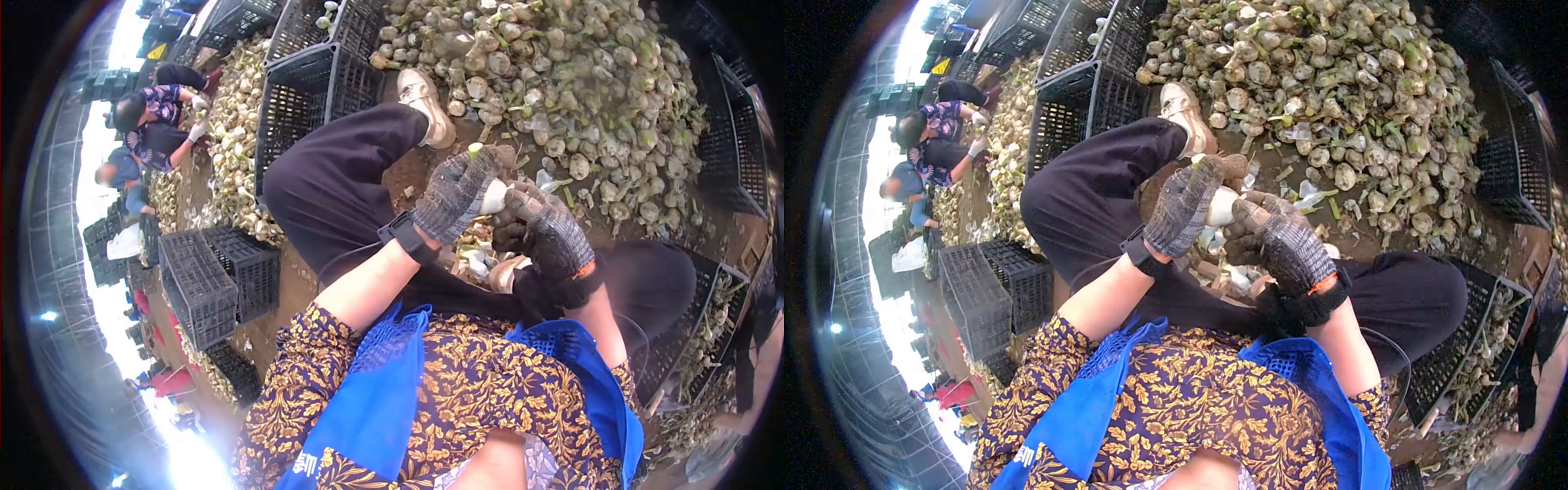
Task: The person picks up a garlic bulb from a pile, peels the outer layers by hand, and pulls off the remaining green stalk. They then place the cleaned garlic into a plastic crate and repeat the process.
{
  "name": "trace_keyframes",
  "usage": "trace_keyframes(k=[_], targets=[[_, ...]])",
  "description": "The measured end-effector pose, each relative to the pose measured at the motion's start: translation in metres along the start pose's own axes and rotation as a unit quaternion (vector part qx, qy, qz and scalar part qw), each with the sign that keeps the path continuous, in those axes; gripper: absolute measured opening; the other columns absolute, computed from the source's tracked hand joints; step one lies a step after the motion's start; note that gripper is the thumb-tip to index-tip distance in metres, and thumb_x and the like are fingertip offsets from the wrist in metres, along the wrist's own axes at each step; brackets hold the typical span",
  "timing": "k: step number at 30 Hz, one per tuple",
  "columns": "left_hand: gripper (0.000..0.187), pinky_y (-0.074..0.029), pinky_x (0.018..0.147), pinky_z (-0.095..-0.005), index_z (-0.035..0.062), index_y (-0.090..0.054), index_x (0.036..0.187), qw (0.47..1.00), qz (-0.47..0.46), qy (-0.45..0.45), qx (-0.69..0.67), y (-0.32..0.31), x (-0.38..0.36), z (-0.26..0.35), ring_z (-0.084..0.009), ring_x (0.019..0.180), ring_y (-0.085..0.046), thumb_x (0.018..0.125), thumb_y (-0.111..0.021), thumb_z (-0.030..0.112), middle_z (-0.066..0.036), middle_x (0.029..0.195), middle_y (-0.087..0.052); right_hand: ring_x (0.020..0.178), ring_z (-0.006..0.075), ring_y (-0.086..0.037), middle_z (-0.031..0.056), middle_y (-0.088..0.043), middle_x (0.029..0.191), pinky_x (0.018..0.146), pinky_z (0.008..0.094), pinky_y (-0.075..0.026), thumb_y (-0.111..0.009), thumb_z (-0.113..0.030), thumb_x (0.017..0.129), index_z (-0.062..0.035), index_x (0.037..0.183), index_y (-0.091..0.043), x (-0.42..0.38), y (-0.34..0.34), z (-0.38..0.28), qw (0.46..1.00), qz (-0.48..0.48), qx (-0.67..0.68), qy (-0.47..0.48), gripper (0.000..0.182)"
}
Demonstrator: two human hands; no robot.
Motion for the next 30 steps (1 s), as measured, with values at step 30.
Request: trace_keyframes(k=[30], targets=[[0.028, -0.046, 0.082, -0.0269, 0.0031, -0.053, 0.113, 0.863, 0.106, 0.288, -0.402, -0.016, -0.005, -0.025, -0.0142, 0.094, -0.056, 0.088, -0.054, 0.016, -0.006, 0.104, -0.059, 0.083, 0.0166, -0.056, 0.0098, -0.054, 0.092, 0.075, 0.0289, -0.051, -0.051, 0.0, 0.084, -0.0023, 0.098, -0.047, -0.005, 0.015, -0.028, 0.93, 0.174, -0.007, 0.323, 0.015]])
Point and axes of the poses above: each hand's wrist, its own x-axis towards the middle knuckle, its own y-axis out of the back of the hand, z = x × y, the point moved 6 cm from there along x, towards the middle knuckle
